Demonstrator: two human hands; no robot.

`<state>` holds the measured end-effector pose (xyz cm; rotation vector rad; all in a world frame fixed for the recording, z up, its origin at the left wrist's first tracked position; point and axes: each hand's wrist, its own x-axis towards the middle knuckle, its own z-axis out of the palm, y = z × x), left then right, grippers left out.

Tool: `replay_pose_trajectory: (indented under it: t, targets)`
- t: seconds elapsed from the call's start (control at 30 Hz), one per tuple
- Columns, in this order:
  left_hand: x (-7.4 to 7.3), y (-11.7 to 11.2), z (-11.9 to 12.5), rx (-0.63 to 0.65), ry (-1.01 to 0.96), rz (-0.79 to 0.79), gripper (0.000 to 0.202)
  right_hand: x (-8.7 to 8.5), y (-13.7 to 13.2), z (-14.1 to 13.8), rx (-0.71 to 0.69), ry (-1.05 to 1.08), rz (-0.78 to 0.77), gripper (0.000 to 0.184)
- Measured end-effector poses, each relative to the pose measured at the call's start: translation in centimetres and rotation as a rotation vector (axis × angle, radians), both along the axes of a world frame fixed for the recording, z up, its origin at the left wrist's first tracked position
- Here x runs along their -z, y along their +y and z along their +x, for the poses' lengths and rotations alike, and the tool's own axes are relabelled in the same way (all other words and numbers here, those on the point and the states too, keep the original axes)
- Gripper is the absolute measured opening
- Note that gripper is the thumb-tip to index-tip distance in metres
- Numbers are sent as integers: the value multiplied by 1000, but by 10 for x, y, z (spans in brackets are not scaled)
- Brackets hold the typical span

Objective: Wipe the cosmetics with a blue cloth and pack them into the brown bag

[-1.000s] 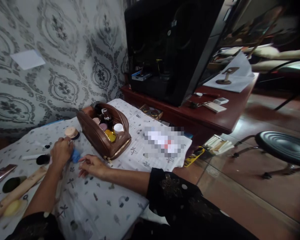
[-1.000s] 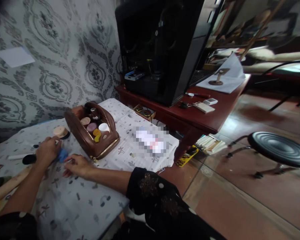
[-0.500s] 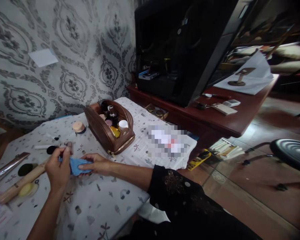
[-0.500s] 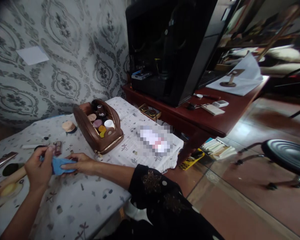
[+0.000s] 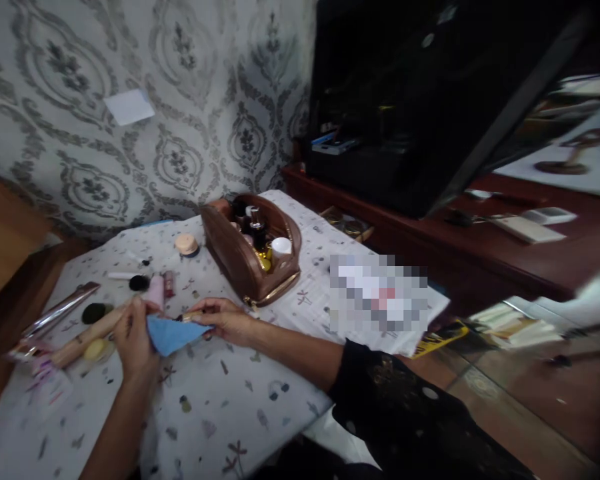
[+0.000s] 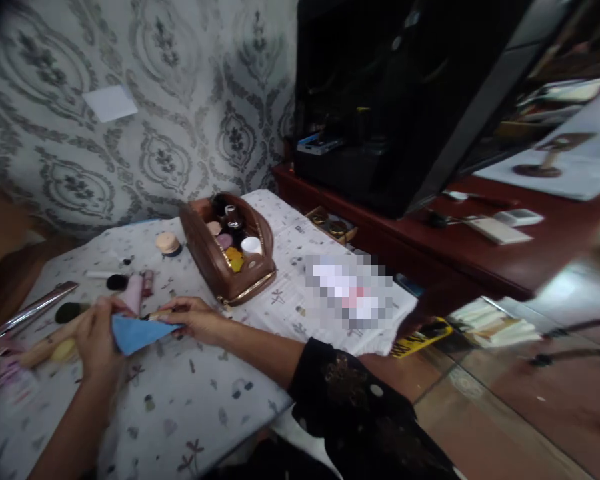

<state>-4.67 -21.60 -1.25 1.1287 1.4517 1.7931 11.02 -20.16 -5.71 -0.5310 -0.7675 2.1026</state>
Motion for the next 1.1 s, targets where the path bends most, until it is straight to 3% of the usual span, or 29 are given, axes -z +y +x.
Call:
replay_pose_trajectory:
  t: [0.1, 0.23, 0.33, 0.43, 0.5, 0.6, 0.67, 0.77, 0.9, 1.1]
  targets:
    - [9, 5, 0, 48, -119, -36, 61, -3, 2, 0, 40, 5, -68, 42]
    - [19, 15, -7, -44, -244, -86, 59, -1, 7, 1, 3, 56, -104, 39]
    - [17, 20, -12, -127, -443, -60, 53, 0, 8, 1, 22, 45, -101, 38]
    - [10, 15, -7, -67, -587, 42, 48, -1, 5, 1, 27, 20, -67, 36]
    - [6, 6, 2, 66, -515, 96, 44, -1, 3, 1, 24, 20, -58, 35]
    - [6, -10, 17, 246, -78, 106, 33, -2, 4, 3, 48, 32, -48, 33]
    - [8, -17, 22, 262, 216, 94, 29, -3, 6, 6, 91, 25, -50, 32]
    - [9, -19, 19, 232, 419, 68, 24, -6, 7, 9, 144, -27, -62, 36]
    - [5, -15, 9, 255, 452, 4, 27, -11, 3, 10, 160, -114, 18, 39]
    - [7, -13, 5, 355, 220, -84, 43, -16, -4, 7, 216, -178, 146, 43]
